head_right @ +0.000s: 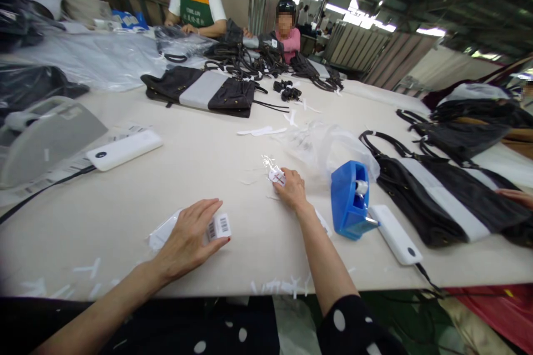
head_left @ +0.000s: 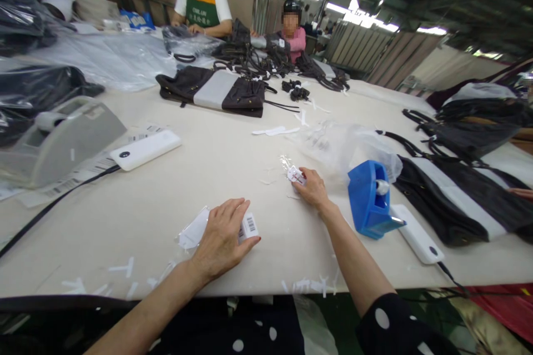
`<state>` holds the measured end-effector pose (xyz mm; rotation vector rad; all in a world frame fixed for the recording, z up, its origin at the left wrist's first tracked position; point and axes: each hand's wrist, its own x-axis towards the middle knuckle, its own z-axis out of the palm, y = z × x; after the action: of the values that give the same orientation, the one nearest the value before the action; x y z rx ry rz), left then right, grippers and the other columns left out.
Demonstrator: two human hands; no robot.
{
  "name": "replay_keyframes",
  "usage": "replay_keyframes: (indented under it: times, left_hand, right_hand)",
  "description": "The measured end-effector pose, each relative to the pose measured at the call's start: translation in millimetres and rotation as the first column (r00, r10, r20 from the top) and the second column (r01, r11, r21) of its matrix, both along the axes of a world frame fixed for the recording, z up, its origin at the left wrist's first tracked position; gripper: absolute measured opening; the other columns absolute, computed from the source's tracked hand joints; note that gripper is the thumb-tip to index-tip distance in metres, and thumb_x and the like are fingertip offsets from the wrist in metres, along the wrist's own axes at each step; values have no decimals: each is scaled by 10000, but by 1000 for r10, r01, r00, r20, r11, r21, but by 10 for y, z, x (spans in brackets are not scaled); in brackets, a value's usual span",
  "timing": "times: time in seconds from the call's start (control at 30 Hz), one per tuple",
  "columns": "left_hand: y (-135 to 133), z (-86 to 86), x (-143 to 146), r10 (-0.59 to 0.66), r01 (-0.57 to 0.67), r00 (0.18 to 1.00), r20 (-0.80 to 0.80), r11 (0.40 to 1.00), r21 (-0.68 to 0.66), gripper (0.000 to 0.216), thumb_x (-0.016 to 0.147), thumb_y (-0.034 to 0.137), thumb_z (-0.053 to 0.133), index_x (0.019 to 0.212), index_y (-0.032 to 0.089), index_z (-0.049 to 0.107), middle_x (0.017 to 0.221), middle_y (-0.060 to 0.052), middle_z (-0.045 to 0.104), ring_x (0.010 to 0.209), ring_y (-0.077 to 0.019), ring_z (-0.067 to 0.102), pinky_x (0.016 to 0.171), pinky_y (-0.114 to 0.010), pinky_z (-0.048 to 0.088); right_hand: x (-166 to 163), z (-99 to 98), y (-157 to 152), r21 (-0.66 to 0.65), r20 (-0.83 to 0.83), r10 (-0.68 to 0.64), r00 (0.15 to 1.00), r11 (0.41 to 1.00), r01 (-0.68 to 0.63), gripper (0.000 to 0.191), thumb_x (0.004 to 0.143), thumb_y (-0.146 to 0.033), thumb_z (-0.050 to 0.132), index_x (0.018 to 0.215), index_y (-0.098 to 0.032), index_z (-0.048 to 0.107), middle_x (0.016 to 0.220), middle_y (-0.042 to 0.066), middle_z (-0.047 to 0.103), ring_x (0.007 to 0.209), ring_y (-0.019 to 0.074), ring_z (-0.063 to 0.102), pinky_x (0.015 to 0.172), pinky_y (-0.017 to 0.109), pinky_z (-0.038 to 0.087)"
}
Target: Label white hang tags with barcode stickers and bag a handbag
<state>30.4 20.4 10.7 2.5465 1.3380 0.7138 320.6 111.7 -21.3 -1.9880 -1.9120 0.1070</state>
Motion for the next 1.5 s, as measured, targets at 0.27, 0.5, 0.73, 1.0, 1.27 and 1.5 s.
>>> replay_keyframes:
  times: [0.27, 0.5, 0.73, 1.0, 1.27, 1.5]
  left_hand:
    - [44, 29, 86, 3, -5, 999, 37, 999, 48, 593, 757, 436, 581, 1224, 104, 430, 1217, -165, 509, 1134, -287, 443, 937, -438, 358]
    - [251, 187, 343, 52, -38, 948, 313, 998, -50, 406, 749, 344, 597, 1103, 152, 545, 1148, -125, 577, 1100, -277, 480, 943, -454, 344]
    - [726, 360, 1002, 759, 333, 358, 543, 440, -834, 87, 759, 180, 575, 826, 125, 579, 862, -83, 605, 829, -168, 586, 849, -307, 434]
    - [919, 232, 1282, 882, 607, 314, 351, 98, -789, 222, 852, 235, 440, 717, 89, 540, 651, -92, 605, 579, -165, 606, 593, -290, 500]
    - [703, 76, 1304, 888, 526, 176, 425, 280, -803, 48, 671, 78, 580, 690, 110, 549, 578, -24, 608, 502, -130, 569, 534, -257, 467]
    - [510, 23, 1288, 813, 477, 152, 562, 437, -762, 137, 599, 178, 638, 707, 116, 581, 560, 7, 591, 498, -112, 547, 517, -237, 447]
  right_hand:
    - [2, -7, 23, 11, -46, -6, 999, 1000, 7, 516, 715, -344, 585, 1196, -186, 489, 980, 75, 596, 920, 225, 544, 846, 370, 371]
    - [15, 40, -18, 129, -63, 4, 998, 992, 4, 548, 707, -301, 566, 1227, -169, 454, 984, 77, 588, 936, 221, 537, 851, 369, 367]
    - [-141, 210, -255, 308, -51, 85, 995, 949, -65, 529, 719, -292, 554, 1220, -156, 452, 994, 92, 590, 911, 219, 548, 827, 363, 386]
    - [-381, 296, -774, 337, -58, 168, 984, 931, -139, 548, 715, -254, 552, 1239, -156, 423, 1049, 108, 587, 980, 233, 529, 840, 361, 383]
    - [-473, 189, -931, 277, -96, 118, 988, 957, -87, 544, 719, -258, 547, 1236, -143, 424, 1035, 112, 602, 967, 238, 543, 830, 368, 384]
    - [-579, 160, -962, 294, -111, 67, 992, 955, -32, 533, 733, -270, 535, 1229, -104, 433, 1006, 128, 610, 912, 242, 559, 803, 379, 391]
